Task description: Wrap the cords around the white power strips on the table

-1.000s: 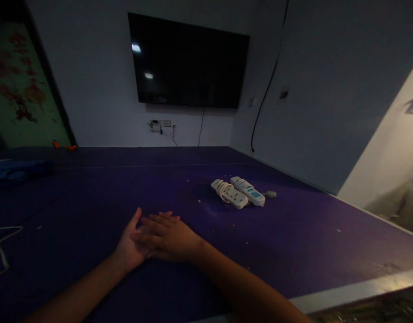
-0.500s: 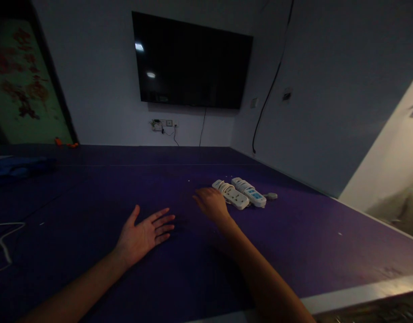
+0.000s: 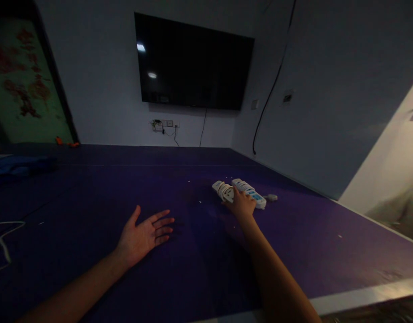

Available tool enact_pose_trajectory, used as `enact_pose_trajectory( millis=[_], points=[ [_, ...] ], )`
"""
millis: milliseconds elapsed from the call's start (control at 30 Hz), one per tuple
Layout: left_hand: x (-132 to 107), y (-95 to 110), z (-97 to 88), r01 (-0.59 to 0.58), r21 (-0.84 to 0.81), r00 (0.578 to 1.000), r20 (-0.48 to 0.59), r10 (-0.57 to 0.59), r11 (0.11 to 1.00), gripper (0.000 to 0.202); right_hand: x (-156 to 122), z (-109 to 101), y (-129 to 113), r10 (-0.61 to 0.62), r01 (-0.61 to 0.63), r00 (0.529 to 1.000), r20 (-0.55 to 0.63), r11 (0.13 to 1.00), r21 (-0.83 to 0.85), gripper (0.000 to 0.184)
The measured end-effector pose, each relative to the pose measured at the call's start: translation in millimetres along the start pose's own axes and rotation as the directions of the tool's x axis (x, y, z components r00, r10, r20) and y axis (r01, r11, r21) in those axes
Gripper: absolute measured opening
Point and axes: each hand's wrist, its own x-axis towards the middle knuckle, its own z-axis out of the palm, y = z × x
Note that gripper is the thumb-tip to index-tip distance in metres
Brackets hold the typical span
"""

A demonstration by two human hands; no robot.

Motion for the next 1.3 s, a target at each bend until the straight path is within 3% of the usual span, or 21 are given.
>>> enact_pose_trajectory(
  millis=[200,600,733,900,1000,1167,1300],
  points=[
    [0.0,-0.6,-1.2,0.003,0.013,1.0,0.004,-0.003,1.0,0.073,0.9,5.2,-4.8,0.017,-0.018,0.999,-0.039,0.999,-0.038,0.082],
    [-0.1,0.6,2.7,0.0,0.024,0.999,-0.039,0.001,1.0,0.069,1.6,7.0,-7.5,0.016,-0.015,0.998,-0.059,1.0,0.009,0.063],
    [0.0,0.0,6.2,0.001,0.047,0.995,-0.096,0.003,0.999,0.062,0.0,6.4,-8.4,-0.005,0.006,0.996,-0.088,1.0,0.011,0.061],
    [5.6,-5.1,4.2,-0.022,0.099,0.979,-0.201,0.042,0.995,0.036,-1.6,6.8,-9.4,-0.031,0.031,0.988,-0.148,1.0,-0.005,0.057],
    [9.2,-7.2,1.4,-0.05,0.077,0.985,-0.163,0.062,0.996,0.042,-1.4,8.3,-9.4,-0.03,0.032,0.984,-0.176,0.999,0.01,0.057],
    [10.3,-3.4,-3.6,-0.02,0.079,0.989,-0.144,0.031,0.997,0.055,0.5,7.3,-9.3,0.073,-0.047,0.973,-0.22,0.991,0.122,0.058],
    [10.0,0.5,-6.0,0.011,0.106,0.986,-0.167,0.006,0.994,0.056,1.0,-3.7,-9.4,0.268,-0.159,0.917,-0.295,0.925,0.347,0.061]
  ],
)
